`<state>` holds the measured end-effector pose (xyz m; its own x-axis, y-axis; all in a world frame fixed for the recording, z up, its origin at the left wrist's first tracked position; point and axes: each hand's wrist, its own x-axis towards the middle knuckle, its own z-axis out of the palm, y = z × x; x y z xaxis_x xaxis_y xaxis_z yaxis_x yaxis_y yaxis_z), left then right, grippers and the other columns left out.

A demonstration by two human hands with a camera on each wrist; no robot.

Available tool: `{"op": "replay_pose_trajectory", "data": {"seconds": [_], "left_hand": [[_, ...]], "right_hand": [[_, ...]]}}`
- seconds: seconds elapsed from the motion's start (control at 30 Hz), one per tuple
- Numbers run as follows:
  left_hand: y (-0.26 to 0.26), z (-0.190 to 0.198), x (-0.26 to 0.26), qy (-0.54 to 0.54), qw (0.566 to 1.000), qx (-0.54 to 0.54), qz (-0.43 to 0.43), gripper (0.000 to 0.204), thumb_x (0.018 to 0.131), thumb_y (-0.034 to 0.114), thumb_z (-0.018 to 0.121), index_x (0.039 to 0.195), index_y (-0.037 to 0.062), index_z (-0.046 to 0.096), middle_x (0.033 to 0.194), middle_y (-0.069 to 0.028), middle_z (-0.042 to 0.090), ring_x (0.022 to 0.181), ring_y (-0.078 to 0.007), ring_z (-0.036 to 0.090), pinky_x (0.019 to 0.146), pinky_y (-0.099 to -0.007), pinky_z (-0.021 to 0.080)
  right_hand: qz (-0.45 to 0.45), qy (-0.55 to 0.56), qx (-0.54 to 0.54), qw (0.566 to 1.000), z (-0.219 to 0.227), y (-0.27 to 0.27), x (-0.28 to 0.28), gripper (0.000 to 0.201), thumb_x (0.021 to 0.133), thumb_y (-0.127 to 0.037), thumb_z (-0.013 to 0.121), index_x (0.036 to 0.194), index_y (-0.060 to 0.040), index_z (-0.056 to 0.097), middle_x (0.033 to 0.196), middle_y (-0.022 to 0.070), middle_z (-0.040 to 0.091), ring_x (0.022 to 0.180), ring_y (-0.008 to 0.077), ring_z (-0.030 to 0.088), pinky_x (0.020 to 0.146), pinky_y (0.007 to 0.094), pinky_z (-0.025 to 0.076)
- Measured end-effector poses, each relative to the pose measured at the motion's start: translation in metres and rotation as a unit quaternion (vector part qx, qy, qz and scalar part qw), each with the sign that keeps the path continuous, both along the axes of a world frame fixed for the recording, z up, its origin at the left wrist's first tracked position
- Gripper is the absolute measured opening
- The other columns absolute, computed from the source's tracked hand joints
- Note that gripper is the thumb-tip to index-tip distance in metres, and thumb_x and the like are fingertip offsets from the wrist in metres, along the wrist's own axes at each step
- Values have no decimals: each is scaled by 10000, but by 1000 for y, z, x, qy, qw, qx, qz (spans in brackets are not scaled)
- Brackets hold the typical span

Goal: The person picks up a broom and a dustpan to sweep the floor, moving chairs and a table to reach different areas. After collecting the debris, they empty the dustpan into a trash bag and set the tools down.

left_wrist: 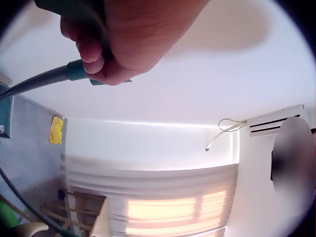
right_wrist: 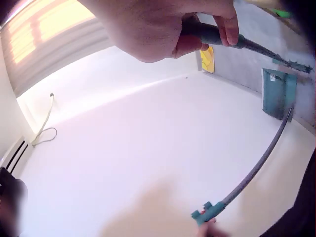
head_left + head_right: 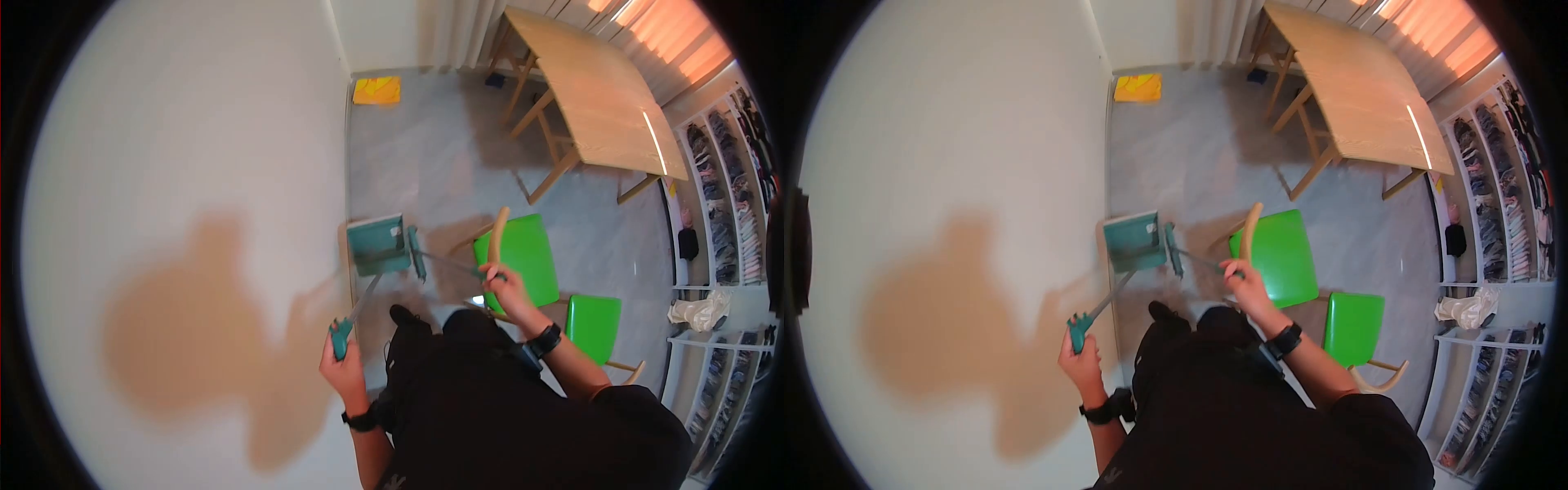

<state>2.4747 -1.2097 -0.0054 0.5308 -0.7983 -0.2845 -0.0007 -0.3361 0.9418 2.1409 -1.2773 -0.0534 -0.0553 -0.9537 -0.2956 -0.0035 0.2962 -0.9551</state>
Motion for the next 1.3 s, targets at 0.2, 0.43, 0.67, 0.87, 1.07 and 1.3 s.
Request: {"op": "replay_pose_trajectory", "data": {"seconds": [0.2, 0.43, 0.67, 0.87, 1.07, 1.3], "left_hand": [[-90, -18, 11, 6, 999, 1, -42, 415, 825, -25, 609, 1239, -2, 601, 762, 43, 564, 572, -12, 431, 493, -182, 350], [-195, -55, -11, -73, 987, 48, -131, 398, 836, 19, 635, 1232, 6, 600, 760, 23, 575, 582, -38, 485, 523, -203, 411], [-350, -108, -61, -142, 938, 104, -297, 418, 852, 108, 663, 1238, -18, 567, 982, -138, 680, 881, -189, 652, 780, -334, 508], [-498, -113, -118, -216, 869, 90, -436, 461, 891, 200, 634, 1289, 2, 512, 1044, -246, 647, 965, -401, 639, 807, -419, 501], [-600, -143, -148, -268, 839, 117, -459, 487, 910, 311, 603, 1307, 46, 508, 957, -253, 655, 871, -443, 624, 732, -469, 497], [-668, -182, -163, -263, 812, 114, -509, 451, 889, 360, 624, 1245, 86, 585, 844, -213, 670, 772, -417, 636, 659, -469, 499]], "right_hand": [[-137, -55, 56, 987, 51, -57, 8, 144, 833, 59, 451, 855, -51, 540, 1167, 81, 571, 886, 133, 535, 801, 260, 444], [-152, 48, -23, 987, 13, -147, -56, 152, 803, 72, 459, 876, -22, 553, 1182, 93, 589, 891, 123, 525, 833, 261, 427], [-221, 137, -2, 966, -44, -291, -162, 183, 798, 89, 438, 864, -18, 571, 1150, 98, 624, 907, 123, 528, 822, 257, 423], [-226, 243, -13, 943, -82, -390, -266, 238, 766, 127, 411, 854, -2, 590, 1108, 128, 648, 923, 164, 569, 823, 283, 455], [-142, 423, 65, 893, -138, -437, -310, 197, 765, 94, 453, 847, 4, 607, 985, 148, 669, 909, 209, 622, 796, 285, 471], [-119, 242, 457, 848, -196, -489, -334, 76, 767, -51, 510, 821, -16, 551, 732, 126, 591, 556, 190, 553, 495, 337, 445]]}}
